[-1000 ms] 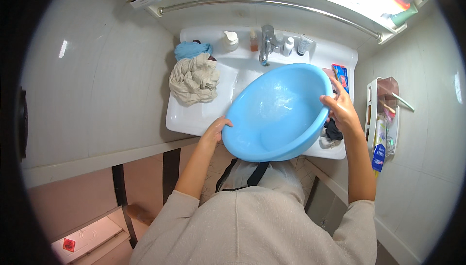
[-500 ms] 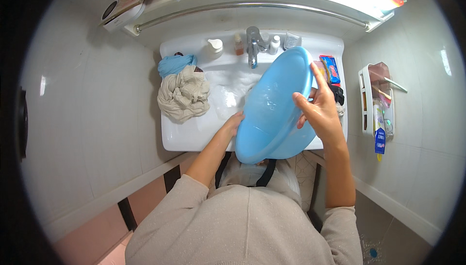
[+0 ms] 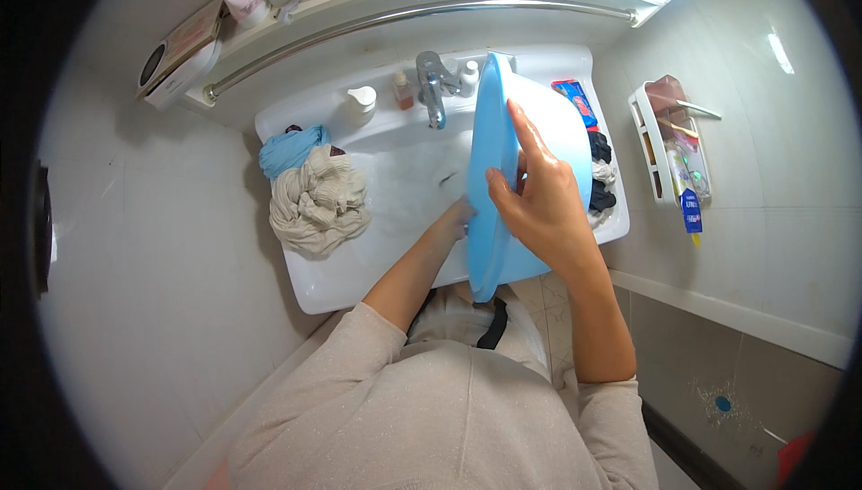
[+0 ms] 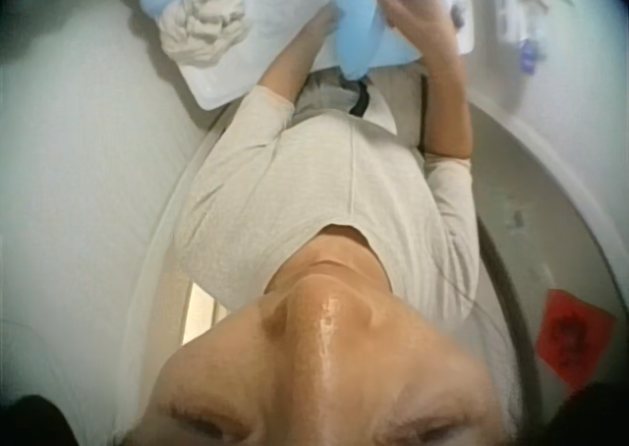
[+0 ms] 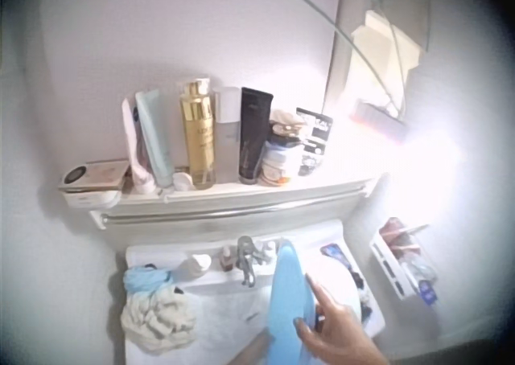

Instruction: The person fills a blue basin with water from a bathroom sink faucet. They then submerge and hand-wash a light blue cloth, followed by a dark patterned cloth, repeatedly scrubbing and rinsing each item in the basin.

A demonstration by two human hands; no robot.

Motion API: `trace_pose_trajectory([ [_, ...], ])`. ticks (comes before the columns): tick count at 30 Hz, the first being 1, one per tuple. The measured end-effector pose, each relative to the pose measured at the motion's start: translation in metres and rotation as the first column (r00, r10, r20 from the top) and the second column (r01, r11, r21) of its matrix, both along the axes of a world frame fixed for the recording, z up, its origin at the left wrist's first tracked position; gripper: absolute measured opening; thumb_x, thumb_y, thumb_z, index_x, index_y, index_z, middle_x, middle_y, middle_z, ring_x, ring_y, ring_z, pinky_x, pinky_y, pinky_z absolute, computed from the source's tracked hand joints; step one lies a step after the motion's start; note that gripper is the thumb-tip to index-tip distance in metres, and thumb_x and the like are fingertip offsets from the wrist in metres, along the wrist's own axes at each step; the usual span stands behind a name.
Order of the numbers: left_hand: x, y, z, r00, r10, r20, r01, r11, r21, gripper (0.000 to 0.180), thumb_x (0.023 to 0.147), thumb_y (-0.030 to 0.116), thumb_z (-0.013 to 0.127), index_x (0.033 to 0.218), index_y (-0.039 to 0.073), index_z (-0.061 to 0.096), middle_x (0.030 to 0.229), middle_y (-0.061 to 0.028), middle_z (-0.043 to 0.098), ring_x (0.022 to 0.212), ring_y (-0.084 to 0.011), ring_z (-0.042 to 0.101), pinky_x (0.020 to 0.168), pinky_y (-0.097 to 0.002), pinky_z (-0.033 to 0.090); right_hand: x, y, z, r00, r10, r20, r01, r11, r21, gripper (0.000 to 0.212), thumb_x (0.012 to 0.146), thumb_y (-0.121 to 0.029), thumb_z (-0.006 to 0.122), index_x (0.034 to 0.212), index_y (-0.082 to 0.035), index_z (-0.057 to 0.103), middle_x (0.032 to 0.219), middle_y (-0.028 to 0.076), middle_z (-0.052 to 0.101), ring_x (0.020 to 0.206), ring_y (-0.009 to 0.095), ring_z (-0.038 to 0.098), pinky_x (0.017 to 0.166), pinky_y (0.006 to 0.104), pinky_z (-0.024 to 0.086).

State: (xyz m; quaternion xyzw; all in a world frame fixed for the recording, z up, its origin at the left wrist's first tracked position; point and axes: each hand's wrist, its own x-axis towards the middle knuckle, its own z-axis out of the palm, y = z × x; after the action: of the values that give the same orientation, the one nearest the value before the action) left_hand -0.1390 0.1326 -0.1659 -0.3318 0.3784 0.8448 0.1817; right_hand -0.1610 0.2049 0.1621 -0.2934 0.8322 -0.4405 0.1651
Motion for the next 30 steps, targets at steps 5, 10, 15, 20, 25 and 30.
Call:
trace_pose_trajectory([
  [5, 0.011, -0.017, 0.016, 0.981, -0.156, 0.113, 0.175, 0.967, -0.186, 0.043, 0.083, -0.003, 0.043, 0.125, 0.003, 0.043, 0.112, -0.0162, 0.057, 0.096, -0.0239, 0.060, 0.077, -0.0362, 0.052, -0.018, 0.003, -0.001, 0.988, -0.142, 0.054, 0.143, 0.990, -0.001, 0.064, 0.080, -0.006, 0.056, 0.136, 0.003, 0.026, 0.065, 0.006, 0.054, 0.043, 0.008, 0.046, 0.036, 0.0234, 0.039],
  [10, 0.019, -0.040, 0.007, 0.962, -0.227, 0.152, 0.261, 0.928, -0.265, 0.041, 0.080, -0.003, 0.047, 0.120, 0.002, 0.048, 0.101, -0.0127, 0.061, 0.082, -0.0216, 0.062, 0.064, -0.0307, 0.052, -0.027, 0.015, -0.012, 0.965, -0.211, 0.156, 0.228, 0.969, -0.096, 0.063, 0.081, -0.006, 0.056, 0.136, 0.004, 0.026, 0.063, 0.004, 0.053, 0.041, 0.007, 0.046, 0.033, 0.0220, 0.036],
  [15, 0.007, 0.002, 0.024, 0.801, -0.559, 0.214, 0.598, 0.756, -0.266, 0.044, 0.080, 0.005, 0.051, 0.124, 0.007, 0.048, 0.101, -0.0131, 0.060, 0.087, -0.0219, 0.059, 0.073, -0.0370, 0.049, -0.030, 0.020, 0.002, 0.964, -0.249, 0.097, 0.255, 0.965, -0.057, 0.062, 0.082, -0.007, 0.058, 0.134, 0.006, 0.028, 0.062, 0.005, 0.051, 0.042, 0.008, 0.051, 0.030, 0.0217, 0.036],
  [20, 0.009, -0.019, 0.005, 0.753, -0.635, 0.169, 0.645, 0.664, -0.379, 0.045, 0.080, 0.011, 0.052, 0.125, 0.006, 0.048, 0.109, -0.0148, 0.057, 0.094, -0.0256, 0.058, 0.076, -0.0382, 0.047, -0.028, 0.017, 0.002, 0.950, -0.167, 0.262, 0.210, 0.967, -0.145, 0.067, 0.082, -0.008, 0.058, 0.136, 0.006, 0.021, 0.061, 0.004, 0.048, 0.042, 0.011, 0.054, 0.032, 0.0226, 0.039],
  [25, 0.049, -0.097, 0.029, 0.898, -0.402, 0.178, 0.440, 0.809, -0.390, 0.037, 0.081, 0.015, 0.055, 0.117, 0.004, 0.052, 0.101, -0.0093, 0.062, 0.088, -0.0170, 0.059, 0.073, -0.0333, 0.049, -0.047, 0.067, -0.024, 0.929, -0.254, 0.270, 0.301, 0.942, -0.147, 0.070, 0.081, -0.009, 0.058, 0.137, 0.006, 0.018, 0.064, 0.006, 0.054, 0.040, 0.007, 0.049, 0.033, 0.0201, 0.038],
  [30, 0.087, -0.134, 0.055, 0.971, -0.151, 0.185, 0.230, 0.805, -0.547, 0.041, 0.079, 0.015, 0.062, 0.115, 0.000, 0.048, 0.099, -0.0114, 0.060, 0.086, -0.0184, 0.058, 0.071, -0.0318, 0.048, -0.073, 0.121, -0.102, 0.904, -0.239, 0.355, 0.252, 0.968, 0.010, 0.062, 0.080, -0.009, 0.056, 0.133, 0.004, 0.026, 0.063, 0.006, 0.058, 0.038, 0.008, 0.049, 0.029, 0.0213, 0.034],
])
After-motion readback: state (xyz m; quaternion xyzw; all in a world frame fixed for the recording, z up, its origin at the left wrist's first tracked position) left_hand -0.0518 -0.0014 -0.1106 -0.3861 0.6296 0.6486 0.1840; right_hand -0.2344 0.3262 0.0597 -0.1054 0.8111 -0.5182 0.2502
